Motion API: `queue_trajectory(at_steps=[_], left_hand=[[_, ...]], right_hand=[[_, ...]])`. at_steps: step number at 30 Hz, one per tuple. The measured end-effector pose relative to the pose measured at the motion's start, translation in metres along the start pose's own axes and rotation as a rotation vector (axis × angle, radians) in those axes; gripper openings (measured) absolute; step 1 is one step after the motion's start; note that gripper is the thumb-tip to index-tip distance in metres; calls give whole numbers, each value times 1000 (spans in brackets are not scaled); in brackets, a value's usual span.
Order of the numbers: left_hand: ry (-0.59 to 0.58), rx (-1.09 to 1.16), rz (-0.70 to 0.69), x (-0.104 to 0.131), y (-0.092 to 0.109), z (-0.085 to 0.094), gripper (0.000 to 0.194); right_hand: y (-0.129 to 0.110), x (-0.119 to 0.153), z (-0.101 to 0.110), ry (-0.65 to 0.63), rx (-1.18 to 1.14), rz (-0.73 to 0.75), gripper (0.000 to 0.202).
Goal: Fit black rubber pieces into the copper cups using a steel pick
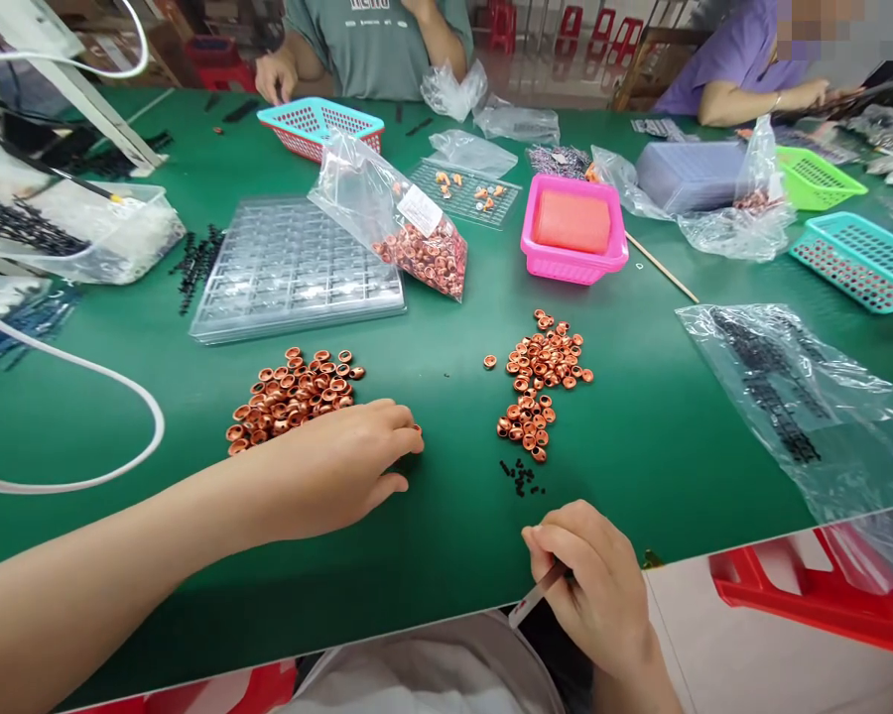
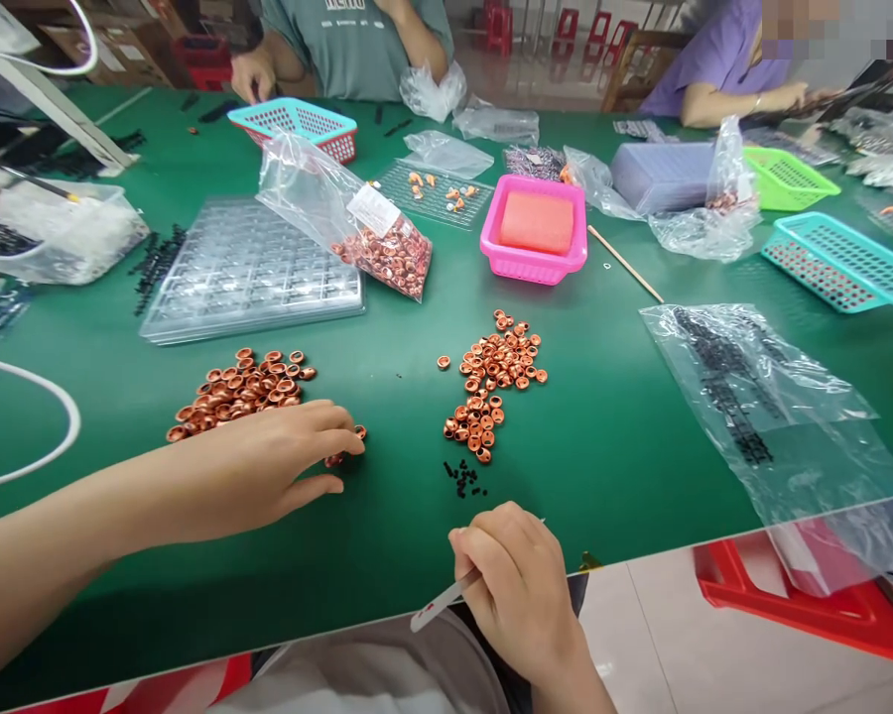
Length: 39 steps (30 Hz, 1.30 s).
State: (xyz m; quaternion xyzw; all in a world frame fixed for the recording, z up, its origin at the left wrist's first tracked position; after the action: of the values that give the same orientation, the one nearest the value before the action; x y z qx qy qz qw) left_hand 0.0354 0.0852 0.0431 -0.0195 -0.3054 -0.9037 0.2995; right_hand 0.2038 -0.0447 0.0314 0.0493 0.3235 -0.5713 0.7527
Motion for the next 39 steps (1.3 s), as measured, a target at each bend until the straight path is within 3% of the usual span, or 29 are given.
queue_trajectory(at_steps=[5,10,15,24,32,35,39], left_hand=[[115,25,-2,-28,19,12,24],[132,162,-39,-73,30,-4,31],[128,182,-75,-90,32,-14,24],[158,183,-135,-80,42,-21,20],[192,235,-69,-63,34,-26,15],[197,251,-91,-51,37,-30,13],[208,313,-214,-34,50,-38,14]], right_hand=[[0,0,2,26,17,-12,14],[2,2,1,22,14,-36,14],[2,2,-1,8,16,-44,13],[3,1,1,15,-8,-48,17],[7,-2,10,46,-135,-77,26],[17,2,20,119,-226,-196,30],[42,12,34,367,-388,-470,15]])
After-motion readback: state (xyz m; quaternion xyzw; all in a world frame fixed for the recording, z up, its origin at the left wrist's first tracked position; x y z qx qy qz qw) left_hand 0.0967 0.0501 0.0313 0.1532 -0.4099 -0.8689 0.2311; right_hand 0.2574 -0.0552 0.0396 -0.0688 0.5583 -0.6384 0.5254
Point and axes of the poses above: each hand's wrist, its own x-axis away from the middle knuckle, its own z-axis out of the back of the hand, y = z × x, the point moved 9 cm from there along -x, towards the middle knuckle, and after that the axes turned 15 degrees about x, right-handed, at the moved point
